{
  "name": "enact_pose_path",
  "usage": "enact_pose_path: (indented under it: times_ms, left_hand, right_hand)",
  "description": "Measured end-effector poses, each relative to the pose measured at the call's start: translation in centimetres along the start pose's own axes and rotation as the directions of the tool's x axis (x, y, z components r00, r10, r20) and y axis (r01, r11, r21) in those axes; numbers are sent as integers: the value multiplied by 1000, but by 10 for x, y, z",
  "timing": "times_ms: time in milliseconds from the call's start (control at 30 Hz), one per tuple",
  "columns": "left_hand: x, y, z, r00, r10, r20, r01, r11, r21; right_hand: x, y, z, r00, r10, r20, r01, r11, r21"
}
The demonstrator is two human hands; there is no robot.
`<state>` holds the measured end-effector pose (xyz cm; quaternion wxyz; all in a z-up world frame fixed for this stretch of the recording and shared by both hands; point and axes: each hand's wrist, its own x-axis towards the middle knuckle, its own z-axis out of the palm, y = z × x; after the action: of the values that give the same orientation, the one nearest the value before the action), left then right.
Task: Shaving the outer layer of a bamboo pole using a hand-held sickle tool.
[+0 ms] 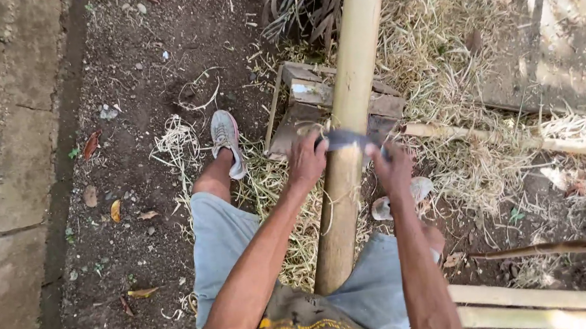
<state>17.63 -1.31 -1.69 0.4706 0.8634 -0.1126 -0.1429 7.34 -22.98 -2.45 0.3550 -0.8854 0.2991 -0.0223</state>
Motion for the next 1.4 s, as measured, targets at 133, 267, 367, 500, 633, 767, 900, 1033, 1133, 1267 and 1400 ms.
enact_pose_path:
  times_ms: [133,267,367,500,633,767,900,1033,1133,1267,1400]
  left_hand:
    - [-73,4,-18,1000,25,12,-26,997,73]
    - [-73,17,-31,999,38,-16,-38,998,47]
    - [-48,7,-18,1000,4,-10,-3,998,64]
    - [13,9,-12,983,-180,-20,178,980,-85]
    - [47,-10,3,985,-159,-61,151,982,-112]
    - [-7,7,-18,973,-229,32,229,933,-276]
    - [-68,-47,16,986,64,-155,-81,991,-105]
    - [-56,-25,-4,998,-60,-30,56,992,-114]
    - [-47,-18,-6,994,1,-108,-10,996,-85]
    - [-13,-14,1,990,-143,-13,140,979,-151]
    - [28,-15,3,971,-234,51,238,914,-328]
  right_hand:
    - [-73,1,0,980,-155,-127,155,988,-9]
    - [-61,-22,-19,988,-140,-58,141,990,15]
    - [-28,-34,-28,998,-39,48,36,998,52]
    - [25,-61,-29,987,-146,-68,145,989,-23]
    - [52,-68,-29,992,-102,-67,89,981,-172]
    - [-7,-40,-23,976,-190,-102,166,964,-207]
    - [-48,-38,-26,961,-249,-120,218,949,-227]
    - [-40,-75,-44,998,-62,-7,62,995,-76]
    - [-23,-59,-36,999,-18,46,19,999,-33]
    - [11,-55,-36,987,-159,-11,153,967,-203]
    - [50,-93,-39,996,-93,-7,84,927,-366]
